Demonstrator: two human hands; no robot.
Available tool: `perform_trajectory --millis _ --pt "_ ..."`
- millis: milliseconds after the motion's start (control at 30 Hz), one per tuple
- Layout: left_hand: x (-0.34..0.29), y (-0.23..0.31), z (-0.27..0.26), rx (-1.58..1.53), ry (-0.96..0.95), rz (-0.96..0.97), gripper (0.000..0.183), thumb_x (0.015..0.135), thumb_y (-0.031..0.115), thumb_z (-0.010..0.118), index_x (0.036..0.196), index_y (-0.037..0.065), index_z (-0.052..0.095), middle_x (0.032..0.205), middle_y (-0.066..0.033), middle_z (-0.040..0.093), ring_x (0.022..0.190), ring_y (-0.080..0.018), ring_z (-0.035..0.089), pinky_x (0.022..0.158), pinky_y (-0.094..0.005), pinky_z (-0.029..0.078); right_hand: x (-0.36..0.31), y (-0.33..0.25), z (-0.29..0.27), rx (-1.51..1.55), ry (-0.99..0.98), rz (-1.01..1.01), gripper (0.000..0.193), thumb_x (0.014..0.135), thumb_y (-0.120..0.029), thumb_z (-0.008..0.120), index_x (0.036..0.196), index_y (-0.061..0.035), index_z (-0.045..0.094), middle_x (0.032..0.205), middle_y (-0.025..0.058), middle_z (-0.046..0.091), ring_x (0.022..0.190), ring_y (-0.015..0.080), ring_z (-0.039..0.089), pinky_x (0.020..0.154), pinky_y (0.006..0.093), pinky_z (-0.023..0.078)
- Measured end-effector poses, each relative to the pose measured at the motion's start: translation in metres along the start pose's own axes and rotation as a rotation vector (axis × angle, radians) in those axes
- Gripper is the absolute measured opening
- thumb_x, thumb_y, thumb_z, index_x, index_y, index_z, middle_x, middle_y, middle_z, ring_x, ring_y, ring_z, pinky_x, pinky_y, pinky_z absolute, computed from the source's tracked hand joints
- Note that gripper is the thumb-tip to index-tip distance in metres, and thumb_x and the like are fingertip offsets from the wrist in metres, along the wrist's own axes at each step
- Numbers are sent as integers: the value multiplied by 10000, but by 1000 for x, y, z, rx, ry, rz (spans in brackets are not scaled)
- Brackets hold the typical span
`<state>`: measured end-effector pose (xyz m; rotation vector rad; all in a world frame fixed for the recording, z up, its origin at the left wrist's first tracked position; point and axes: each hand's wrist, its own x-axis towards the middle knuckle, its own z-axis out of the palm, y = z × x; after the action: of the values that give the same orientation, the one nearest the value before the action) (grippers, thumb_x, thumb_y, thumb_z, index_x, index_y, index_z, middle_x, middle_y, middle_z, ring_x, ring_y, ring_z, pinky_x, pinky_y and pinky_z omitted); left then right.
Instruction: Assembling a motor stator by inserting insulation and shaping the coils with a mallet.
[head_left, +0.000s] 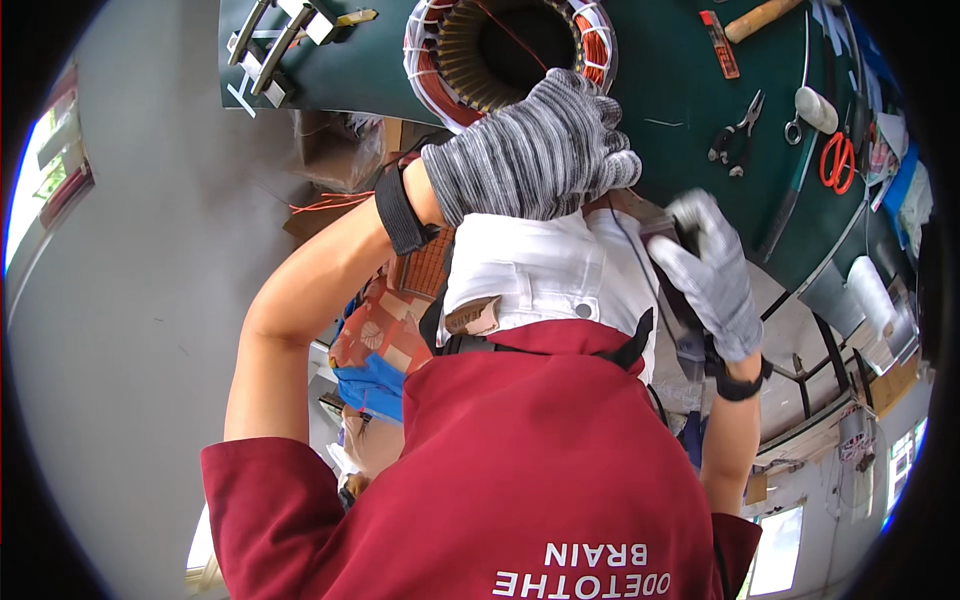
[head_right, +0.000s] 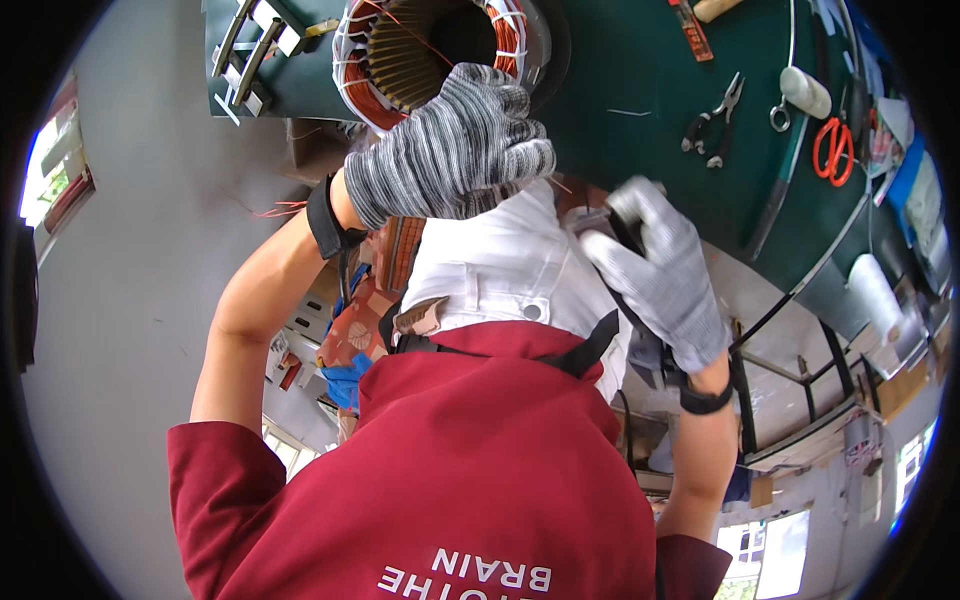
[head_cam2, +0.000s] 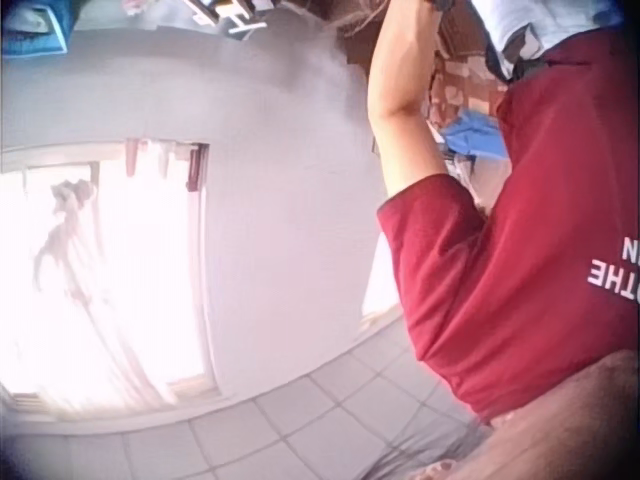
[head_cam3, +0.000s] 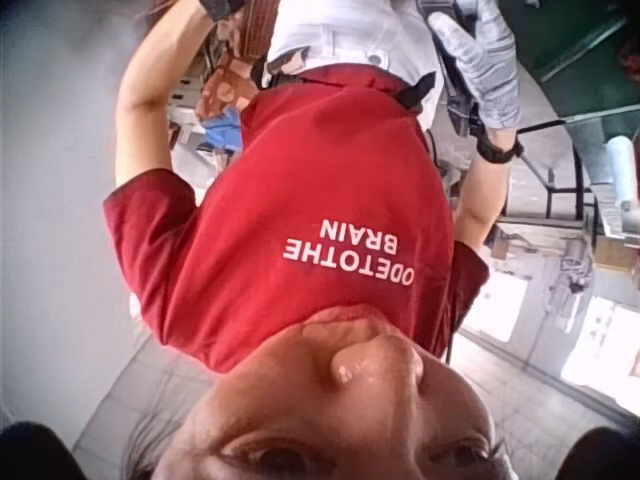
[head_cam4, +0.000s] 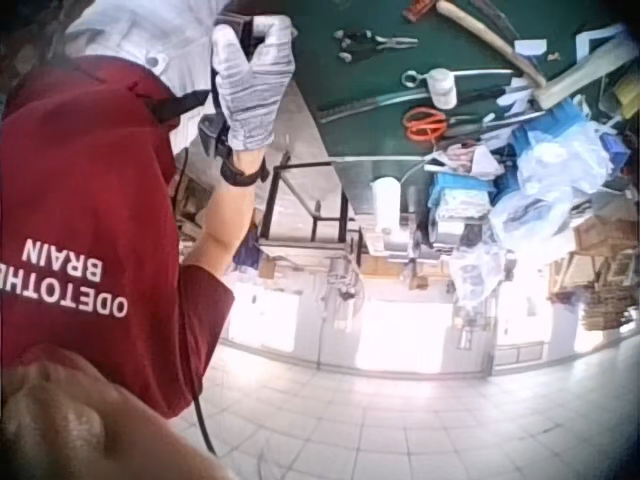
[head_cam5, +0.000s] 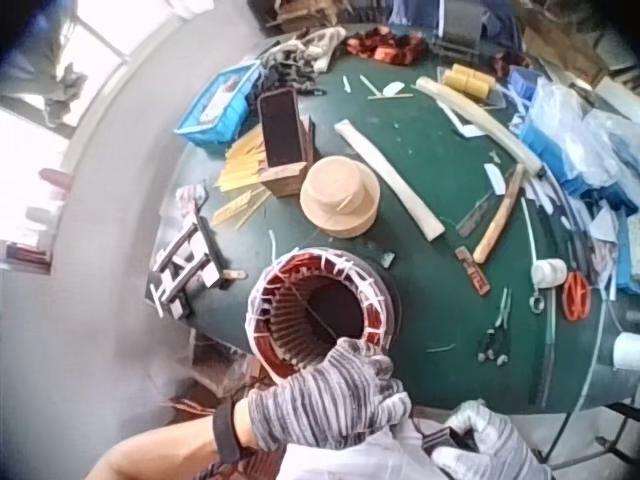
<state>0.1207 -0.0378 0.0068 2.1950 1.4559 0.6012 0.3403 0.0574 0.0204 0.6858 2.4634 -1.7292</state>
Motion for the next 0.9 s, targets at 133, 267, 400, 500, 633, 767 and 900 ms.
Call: perform_trajectory --millis 133,267,400,500,633,767,900 --pt "4 0 2 81 -22 -30 188 638 151 597 806 91 537 647 -44 506 650 -276 502 596 -408 371 30 -28 -6 385 -35 503 184 738 -102 648 800 -15 499 673 75 448 609 134 477 591 272 421" --pt "5 -3 14 104 80 -45 176 627 117 609 790 107 542 632 -27 504 601 -267 489 566 -397 369 22 -10 -16 145 2 266 181 741 -105 643 839 -19 518 722 87 495 640 156 498 607 277 425" --pt "24 4 14 250 253 -215 90 720 90 594 788 107 537 647 -33 520 631 -255 518 571 -384 367 -30 44 -36 517 300 375 253 787 -113 632 995 -61 498 875 16 549 770 93 515 712 244 448" --pt "42 0 17 183 483 -318 64 769 37 556 813 83 545 677 -33 516 629 -195 513 569 -321 392 -24 45 -50 579 229 406 324 799 -169 644 1052 -49 482 914 13 540 831 81 503 768 237 434" --pt "29 59 -36 -77 867 -402 106 806 -12 507 893 33 549 748 -36 534 641 -151 494 611 -306 400 -16 61 -40 462 247 283 341 817 -202 638 1077 -53 476 899 13 544 765 77 524 707 222 453" --pt "-95 122 -170 -267 976 -243 181 872 82 450 1027 25 525 900 -75 574 886 -203 505 866 -361 353 -18 58 -41 685 209 397 347 839 -247 620 1089 -60 468 870 33 553 696 88 557 626 223 482" --pt "-110 129 -178 -520 1060 -225 256 905 128 419 1119 18 507 1016 -103 579 1024 -239 508 997 -393 331 -15 17 -27 971 167 388 472 849 -390 581 1151 -48 456 935 77 587 722 106 577 643 228 499"
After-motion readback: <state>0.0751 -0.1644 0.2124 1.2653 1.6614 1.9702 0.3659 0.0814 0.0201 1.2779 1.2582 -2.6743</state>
